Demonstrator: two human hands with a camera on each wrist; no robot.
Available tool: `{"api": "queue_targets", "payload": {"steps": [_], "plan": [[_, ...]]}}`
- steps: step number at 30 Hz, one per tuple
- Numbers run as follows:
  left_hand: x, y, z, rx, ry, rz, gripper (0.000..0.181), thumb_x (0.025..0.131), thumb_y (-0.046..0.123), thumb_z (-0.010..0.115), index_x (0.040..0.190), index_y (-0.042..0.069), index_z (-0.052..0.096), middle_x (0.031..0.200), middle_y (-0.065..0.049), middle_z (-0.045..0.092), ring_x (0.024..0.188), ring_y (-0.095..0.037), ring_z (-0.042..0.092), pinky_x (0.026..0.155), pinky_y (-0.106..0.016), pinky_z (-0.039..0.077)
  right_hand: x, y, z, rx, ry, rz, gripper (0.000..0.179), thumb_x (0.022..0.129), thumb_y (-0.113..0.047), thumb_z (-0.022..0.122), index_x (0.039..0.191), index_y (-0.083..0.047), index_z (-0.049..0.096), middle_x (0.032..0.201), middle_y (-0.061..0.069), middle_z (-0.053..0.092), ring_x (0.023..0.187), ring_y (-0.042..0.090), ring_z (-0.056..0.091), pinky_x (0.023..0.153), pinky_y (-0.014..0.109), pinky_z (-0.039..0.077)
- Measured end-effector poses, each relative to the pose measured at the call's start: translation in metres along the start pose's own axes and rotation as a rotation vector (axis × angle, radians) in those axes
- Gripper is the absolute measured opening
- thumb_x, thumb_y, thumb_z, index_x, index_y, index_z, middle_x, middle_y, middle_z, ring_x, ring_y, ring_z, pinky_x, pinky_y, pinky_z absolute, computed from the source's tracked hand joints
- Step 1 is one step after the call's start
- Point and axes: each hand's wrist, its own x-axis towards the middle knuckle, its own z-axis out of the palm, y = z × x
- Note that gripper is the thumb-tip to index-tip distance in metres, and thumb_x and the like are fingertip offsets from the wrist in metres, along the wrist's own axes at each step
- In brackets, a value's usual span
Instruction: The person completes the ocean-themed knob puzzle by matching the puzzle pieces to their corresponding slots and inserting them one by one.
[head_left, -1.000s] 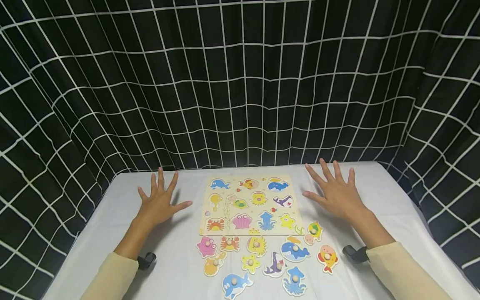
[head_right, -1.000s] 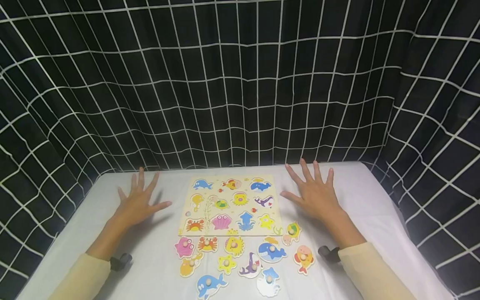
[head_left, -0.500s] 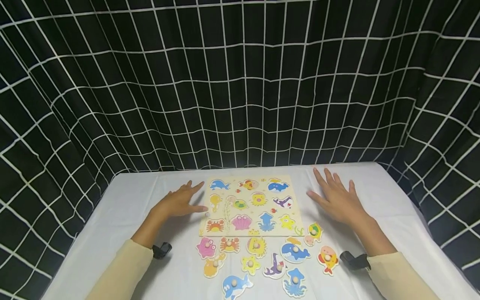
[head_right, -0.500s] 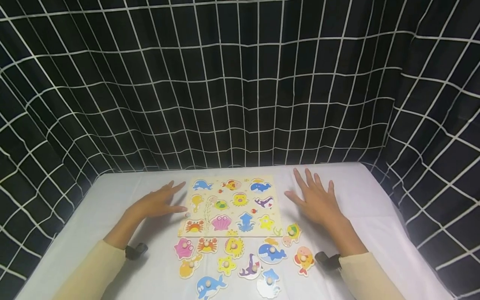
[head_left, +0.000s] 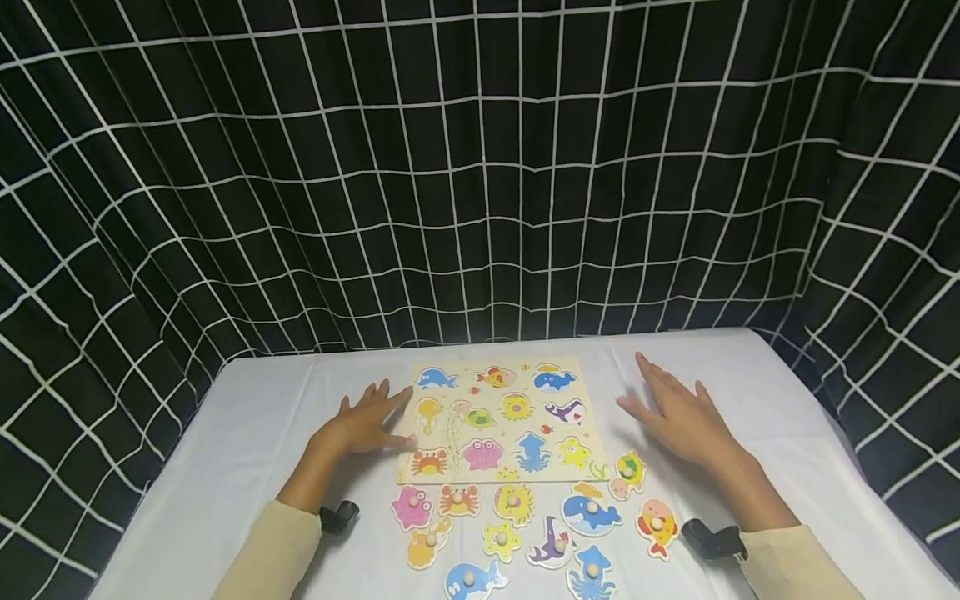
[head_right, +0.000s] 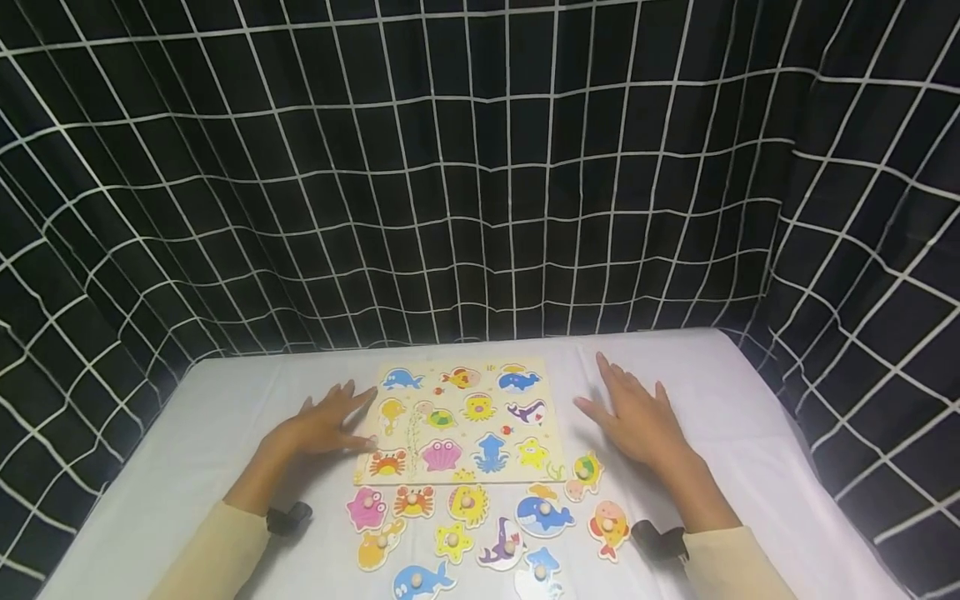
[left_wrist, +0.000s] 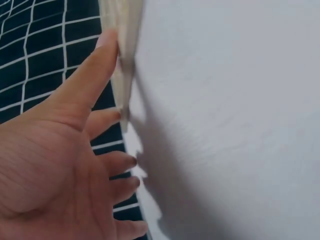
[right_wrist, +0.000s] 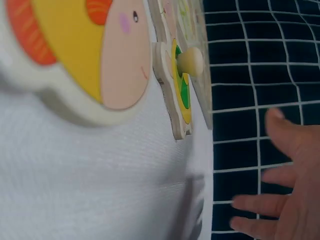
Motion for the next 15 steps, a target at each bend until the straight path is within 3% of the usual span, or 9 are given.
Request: {"api": "queue_targets", "payload": {"steps": [3,7,11,15], "plan": [[0.001,-0.003,0.007,-0.015,-0.004,0.002,0.098,0.085,0.058,0.074,0.161,0.016,0.029,0.165,-0.028,0.014,0.153,-0.048,0.008,0.114,-0.075,0.003,-0.002,0.001,0.000,0.018,0.005,-0.011,0.080,0.100,-0.057,0.054,0.154,0.000,0.039,0.149,0.031,0.046,0.137,0.052,0.042,0.112,0.071,0.025],[0.003,-0.007,0.014,-0.042,-0.005,0.003,0.099,0.085,0.061,0.073,0.162,0.018,0.027,0.166,-0.026,0.011,0.153,-0.046,0.006,0.111,-0.079,0.003,-0.004,0.002,-0.001,0.064,0.028,-0.054,0.053,0.098,-0.040,0.067,0.133,-0.001,0.065,0.130,0.026,0.064,0.123,0.050,0.056,0.099,0.066,0.043],[0.002,-0.010,0.017,-0.053,0.007,-0.001,0.097,0.085,0.062,0.072,0.162,0.021,0.028,0.167,-0.024,0.012,0.154,-0.045,0.007,0.111,-0.079,0.004,-0.006,0.002,-0.004,0.124,0.015,-0.115,0.030,0.093,-0.025,0.075,0.116,-0.005,0.075,0.111,0.015,0.075,0.109,0.040,0.067,0.095,0.060,0.049],[0.001,-0.013,0.017,-0.049,0.017,-0.004,0.095,0.086,0.063,0.070,0.162,0.024,0.029,0.168,-0.021,0.012,0.154,-0.044,0.007,0.111,-0.079,0.004,-0.008,-0.001,-0.008,0.181,-0.098,-0.143,0.010,0.088,-0.014,0.079,0.098,-0.012,0.079,0.091,0.000,0.075,0.087,0.023,0.067,0.081,0.046,0.054]]}}
